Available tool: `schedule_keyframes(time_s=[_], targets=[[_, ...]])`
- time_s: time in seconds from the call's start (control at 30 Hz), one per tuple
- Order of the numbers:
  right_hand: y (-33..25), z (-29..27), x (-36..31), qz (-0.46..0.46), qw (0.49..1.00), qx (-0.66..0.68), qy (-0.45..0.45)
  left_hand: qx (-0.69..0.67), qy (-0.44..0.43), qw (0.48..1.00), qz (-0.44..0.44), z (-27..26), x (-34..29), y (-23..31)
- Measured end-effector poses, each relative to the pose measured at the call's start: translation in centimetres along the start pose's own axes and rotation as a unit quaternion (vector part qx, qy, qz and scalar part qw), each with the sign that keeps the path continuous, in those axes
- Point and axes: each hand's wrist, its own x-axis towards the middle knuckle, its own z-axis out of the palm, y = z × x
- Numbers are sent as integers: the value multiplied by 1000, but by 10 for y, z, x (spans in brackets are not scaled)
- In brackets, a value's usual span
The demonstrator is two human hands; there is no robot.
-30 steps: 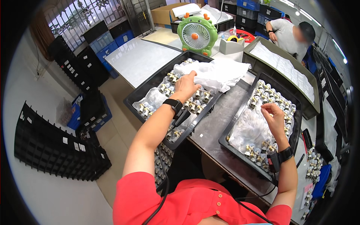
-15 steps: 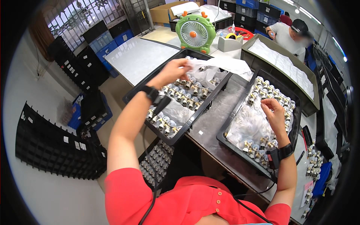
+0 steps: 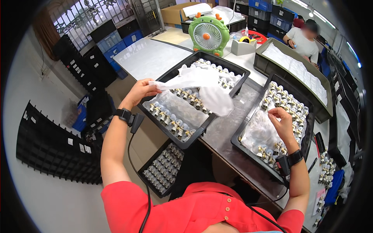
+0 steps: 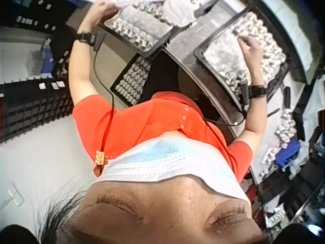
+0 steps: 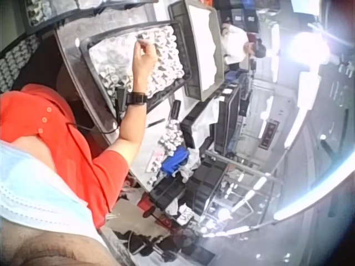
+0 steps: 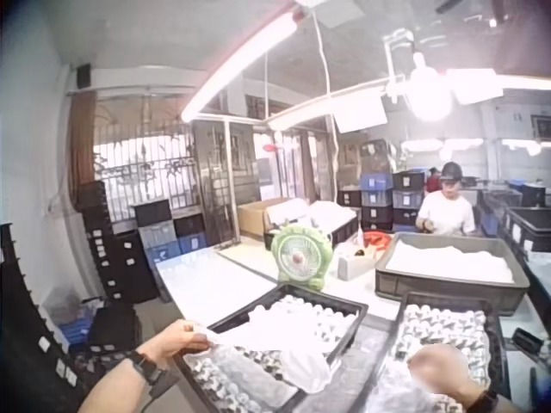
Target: The person repeatedly picks small cylindrical components from a tray, rotates them in both hands, and places them into another tray. The person also adjusts a white tissue on the tray and briefly handles a black tray. The task is performed one item at a time in a repetitive manner.
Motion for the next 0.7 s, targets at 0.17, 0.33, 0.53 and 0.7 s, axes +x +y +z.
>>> schedule_keyframes(time_s=[0.17,0.33,0.53,0.7], targets=[[4,4,-1,-1,1000,-5,-8,92,62,993,-33,-41,-10,-28],[3,5,0,4,1000,-22,-8,205,98,971,-72,-56,-24,-29],[-21,11,0,-3,998,13,-62,-45,192,978,-74,-38,-35,-25],[-57,8,5,-77,978,-30,-191,8,262,962,-75,-46,-32,-44]])
